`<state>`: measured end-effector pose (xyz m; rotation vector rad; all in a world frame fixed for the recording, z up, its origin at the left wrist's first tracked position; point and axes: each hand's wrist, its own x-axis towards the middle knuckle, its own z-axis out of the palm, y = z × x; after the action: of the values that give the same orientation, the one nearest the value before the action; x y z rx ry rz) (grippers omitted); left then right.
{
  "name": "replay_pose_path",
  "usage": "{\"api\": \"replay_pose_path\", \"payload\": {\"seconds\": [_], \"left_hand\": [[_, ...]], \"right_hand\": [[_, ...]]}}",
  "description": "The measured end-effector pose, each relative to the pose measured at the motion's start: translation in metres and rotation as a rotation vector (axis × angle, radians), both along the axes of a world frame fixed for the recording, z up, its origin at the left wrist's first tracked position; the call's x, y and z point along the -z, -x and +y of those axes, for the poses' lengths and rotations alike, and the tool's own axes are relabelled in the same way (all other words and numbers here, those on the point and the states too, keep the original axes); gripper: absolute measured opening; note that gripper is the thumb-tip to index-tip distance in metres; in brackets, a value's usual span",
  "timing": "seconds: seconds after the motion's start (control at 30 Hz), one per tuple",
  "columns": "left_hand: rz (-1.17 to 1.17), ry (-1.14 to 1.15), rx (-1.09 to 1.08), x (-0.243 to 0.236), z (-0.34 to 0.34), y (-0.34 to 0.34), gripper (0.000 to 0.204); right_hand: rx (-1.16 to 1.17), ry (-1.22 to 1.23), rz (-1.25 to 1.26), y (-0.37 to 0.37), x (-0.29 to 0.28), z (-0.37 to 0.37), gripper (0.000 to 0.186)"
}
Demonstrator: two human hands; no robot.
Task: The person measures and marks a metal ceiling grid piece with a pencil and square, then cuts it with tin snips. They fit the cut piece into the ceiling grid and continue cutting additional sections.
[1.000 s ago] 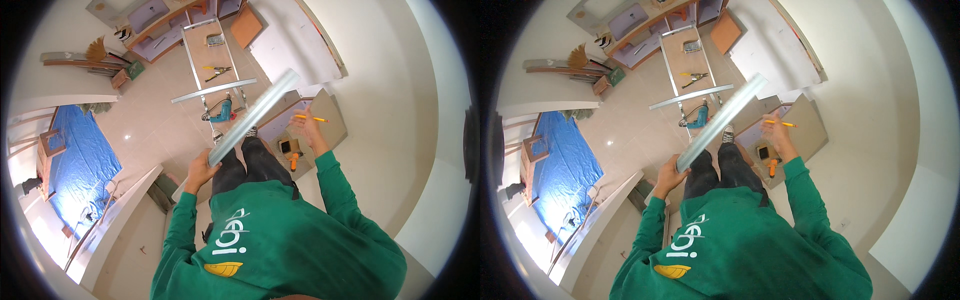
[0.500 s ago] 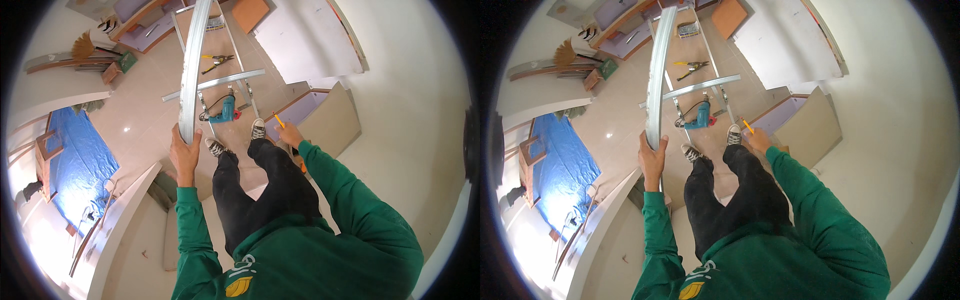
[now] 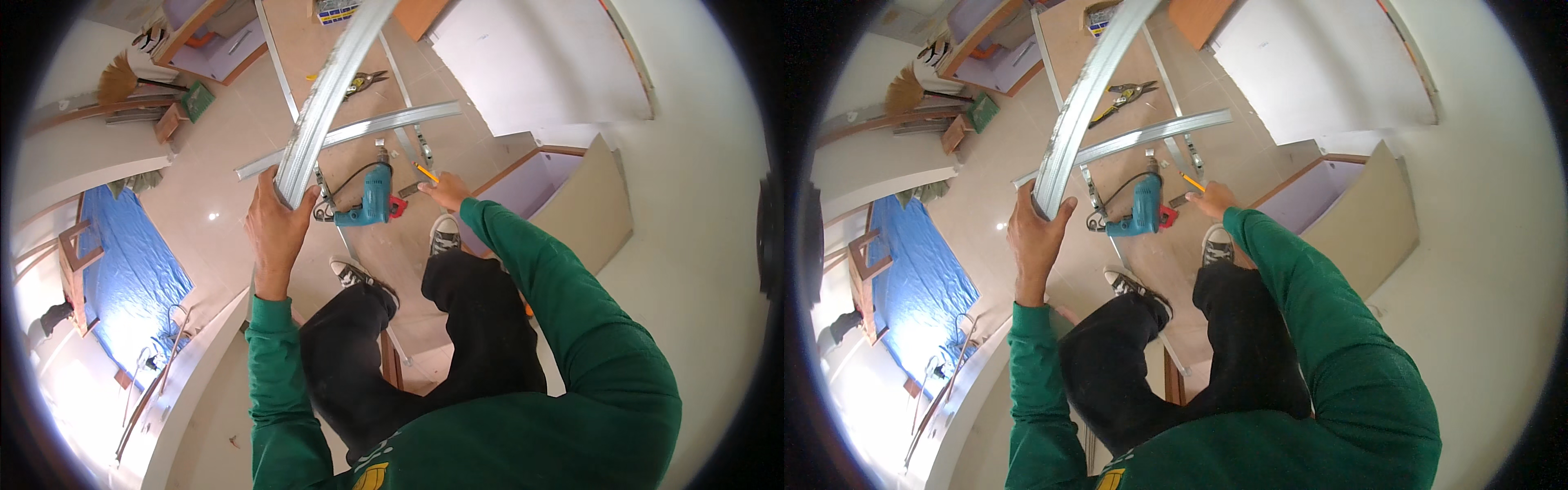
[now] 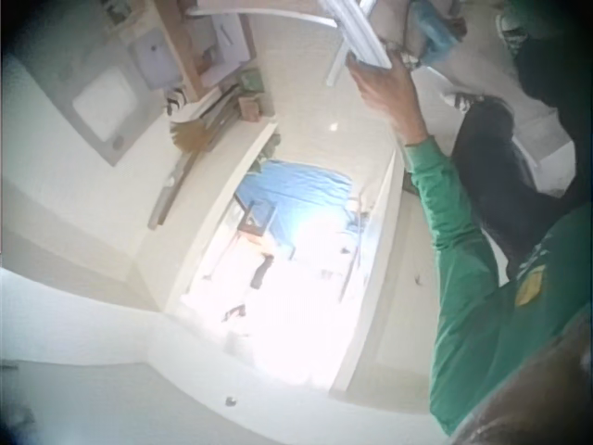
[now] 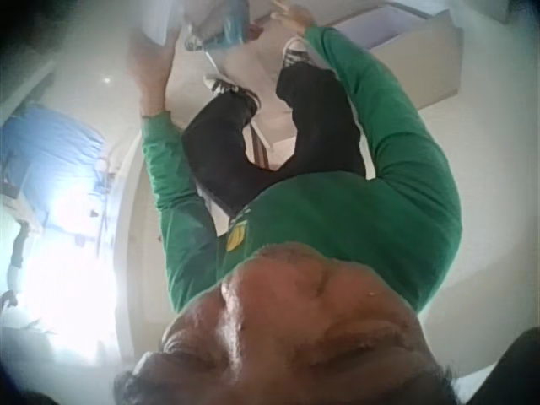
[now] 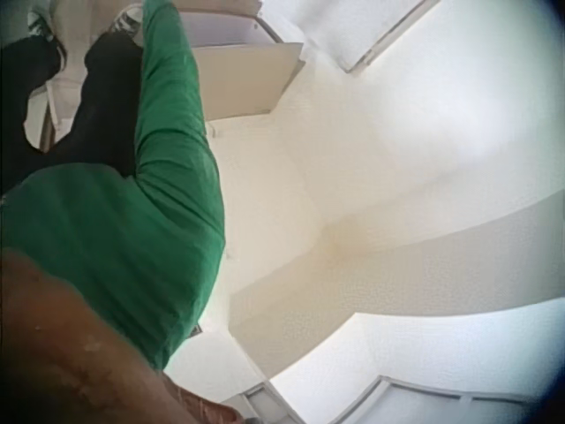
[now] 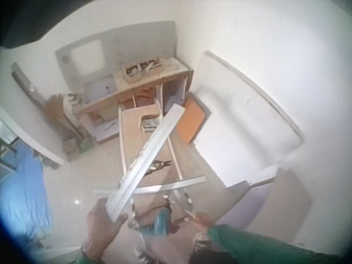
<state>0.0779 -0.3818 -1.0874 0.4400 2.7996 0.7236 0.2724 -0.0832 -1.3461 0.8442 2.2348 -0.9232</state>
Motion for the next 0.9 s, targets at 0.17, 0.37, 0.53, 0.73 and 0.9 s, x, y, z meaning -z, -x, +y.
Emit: {"api": "replay_pose_path", "payload": {"seconds": [0.17,0.37,0.53,0.73,0.9], "left_hand": [[0.042,0.056,0.137,0.055,0.016,0.023,0.063],[0.117,0.038,0.248,0.09,0.023,0.058,0.066],[0.302,0.016,0.268,0.086,0.041,0.072,0.066],[0.359,-0.046,0.25,0.089,0.046,0.069,0.066],[0.279,-0.116,0.265,0.089,0.053,0.065,0.072]], "right_hand": [[-0.04,-0.136,0.128,0.003,0.07,-0.001,0.077],[0.139,0.034,0.293,-0.012,0.107,0.007,0.058],[0.517,0.103,0.2,-0.025,0.146,-0.005,0.042],[0.566,0.326,0.068,-0.041,0.133,-0.001,0.031],[0.229,0.112,0.67,-0.118,0.169,0.015,0.029]]}}
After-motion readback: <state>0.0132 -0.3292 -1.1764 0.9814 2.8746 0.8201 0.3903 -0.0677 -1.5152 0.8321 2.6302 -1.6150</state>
